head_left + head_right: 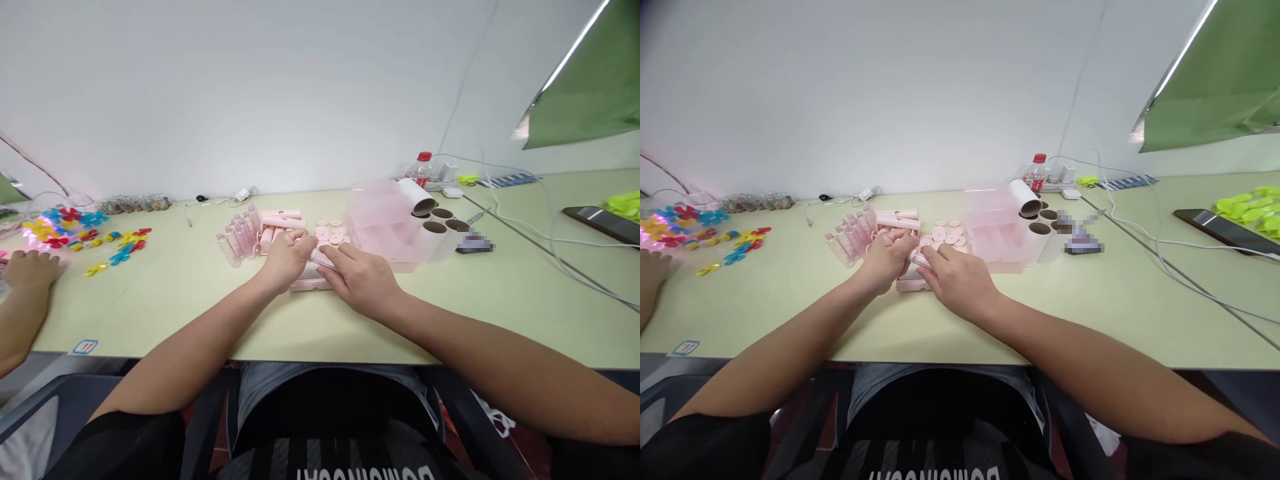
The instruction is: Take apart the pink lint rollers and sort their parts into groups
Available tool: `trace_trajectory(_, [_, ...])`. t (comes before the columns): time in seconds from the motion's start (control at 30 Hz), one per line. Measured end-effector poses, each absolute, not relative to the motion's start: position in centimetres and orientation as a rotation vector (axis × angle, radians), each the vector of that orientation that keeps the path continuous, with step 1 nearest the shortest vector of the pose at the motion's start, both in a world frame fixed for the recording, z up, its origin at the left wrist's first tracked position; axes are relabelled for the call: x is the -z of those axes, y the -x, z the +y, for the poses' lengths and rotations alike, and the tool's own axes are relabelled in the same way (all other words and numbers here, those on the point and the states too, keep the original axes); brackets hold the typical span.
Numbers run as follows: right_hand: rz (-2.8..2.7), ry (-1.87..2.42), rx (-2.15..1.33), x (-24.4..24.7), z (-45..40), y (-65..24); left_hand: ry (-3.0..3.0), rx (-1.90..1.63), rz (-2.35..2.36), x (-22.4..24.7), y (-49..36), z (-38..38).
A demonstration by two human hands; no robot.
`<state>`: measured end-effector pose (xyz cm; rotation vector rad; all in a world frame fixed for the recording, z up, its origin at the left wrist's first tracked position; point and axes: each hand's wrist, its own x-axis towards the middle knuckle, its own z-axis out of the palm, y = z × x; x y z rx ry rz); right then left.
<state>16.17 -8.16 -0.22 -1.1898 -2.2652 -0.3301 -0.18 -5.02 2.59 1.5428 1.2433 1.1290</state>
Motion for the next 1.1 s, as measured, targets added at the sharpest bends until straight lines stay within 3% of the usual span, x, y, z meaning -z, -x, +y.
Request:
trace_trajectory(0.5, [-2.244,1.162,0.431,0.8,-7.8,-16.2,-1.135,-0.991,1.059,-2.4,-0.3,-5.0])
trace_trajectory(0.67, [-2.240,1.169,0.296,1.0,-7.5,-16.1,-1.138,-1.028,1.068,-1.7,-0.5,-4.6])
trace_trajectory(0.8, [-2.146,1.043,-0.223,0.3,-7.2,-16.1,-1.317,-1.111,1.078,-1.4,0.0,-4.2])
trace_trajectory(0.97, [-1.746,0.918,-1.364,-1.2,-7.0,-16.2,-1.565,-1.143,0.972,-2.5,0.9,-4.3])
trace_trajectory(1.1, [-1.450,0.640,-1.715,-1.7,-7.0,-16.5,-1.320,-1.151,0.932,-3.5,1.2,-4.1])
